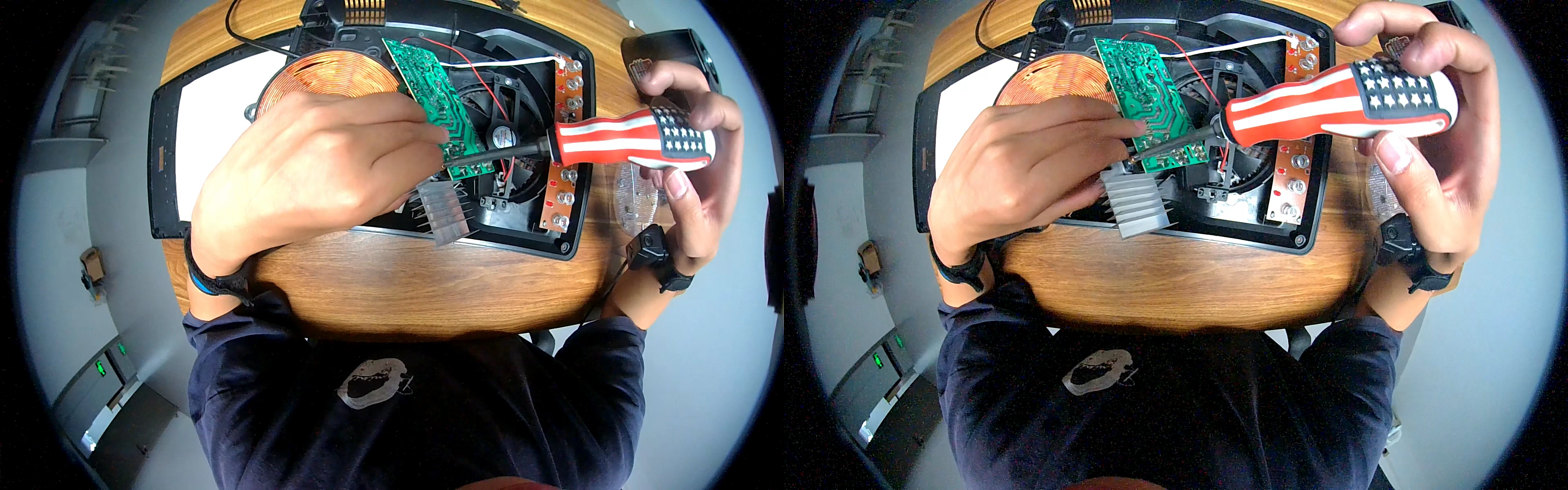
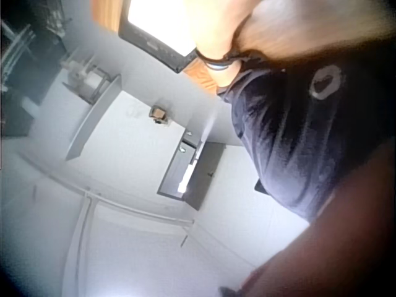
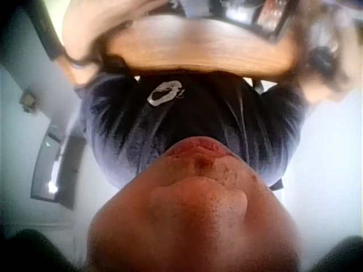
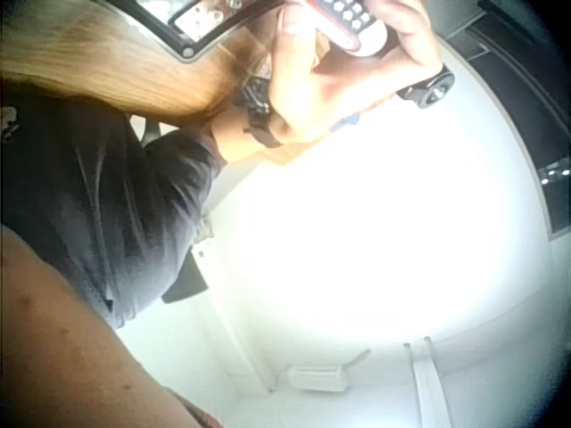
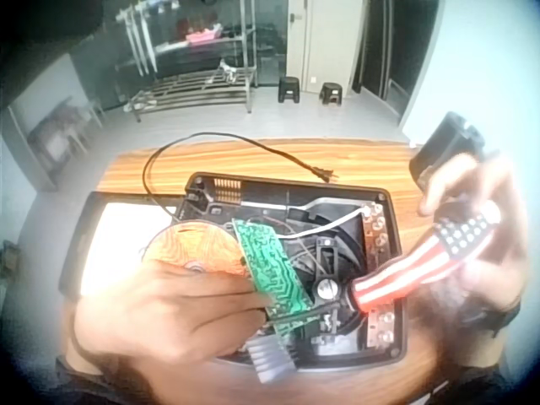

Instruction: The person uses a screwdriver to remove screws from a green circuit board attached to a heatsink inside an open electronic device. They loosen multiple screws, lift the board, and set it aside on the table.

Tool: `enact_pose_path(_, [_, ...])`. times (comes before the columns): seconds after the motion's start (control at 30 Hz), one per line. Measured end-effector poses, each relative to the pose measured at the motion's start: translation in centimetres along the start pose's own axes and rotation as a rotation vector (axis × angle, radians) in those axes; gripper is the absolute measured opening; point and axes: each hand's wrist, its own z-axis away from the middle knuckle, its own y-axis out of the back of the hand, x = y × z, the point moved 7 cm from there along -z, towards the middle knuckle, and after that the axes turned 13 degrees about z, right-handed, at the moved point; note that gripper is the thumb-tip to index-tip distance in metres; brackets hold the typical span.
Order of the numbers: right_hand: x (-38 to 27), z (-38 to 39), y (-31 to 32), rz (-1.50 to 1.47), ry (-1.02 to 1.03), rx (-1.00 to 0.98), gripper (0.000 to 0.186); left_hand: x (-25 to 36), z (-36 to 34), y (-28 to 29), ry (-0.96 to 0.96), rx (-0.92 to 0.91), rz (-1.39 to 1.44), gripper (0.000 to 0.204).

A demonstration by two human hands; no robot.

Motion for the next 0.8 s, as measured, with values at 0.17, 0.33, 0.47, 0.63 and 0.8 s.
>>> enact_pose_path(0.17, [-1.2,-0.5,-0.6,-0.080,0.085,0.046,0.050,0.1,-0.1,0.0,-0.019,0.009,-0.012,0.031])
enact_pose_path(0.33, [-1.1,-0.8,-0.9,0.038,0.051,0.008,0.055,0.2,0.1,0.1,-0.038,0.015,-0.018,0.033])
enact_pose_path(0.47, [-0.4,-0.8,-0.5,0.151,0.003,0.107,0.070,0.2,0.2,0.1,-0.046,0.011,-0.032,0.034])
enact_pose_path(0.63, [0.1,-0.6,-0.6,0.060,-0.061,0.155,0.076,0.2,0.1,0.0,-0.048,0.000,-0.029,0.035])
enact_pose_path(0.8, [-0.9,-0.9,-1.4,-0.014,-0.057,0.005,0.059,0.1,0.2,0.0,-0.034,0.005,-0.018,0.036])
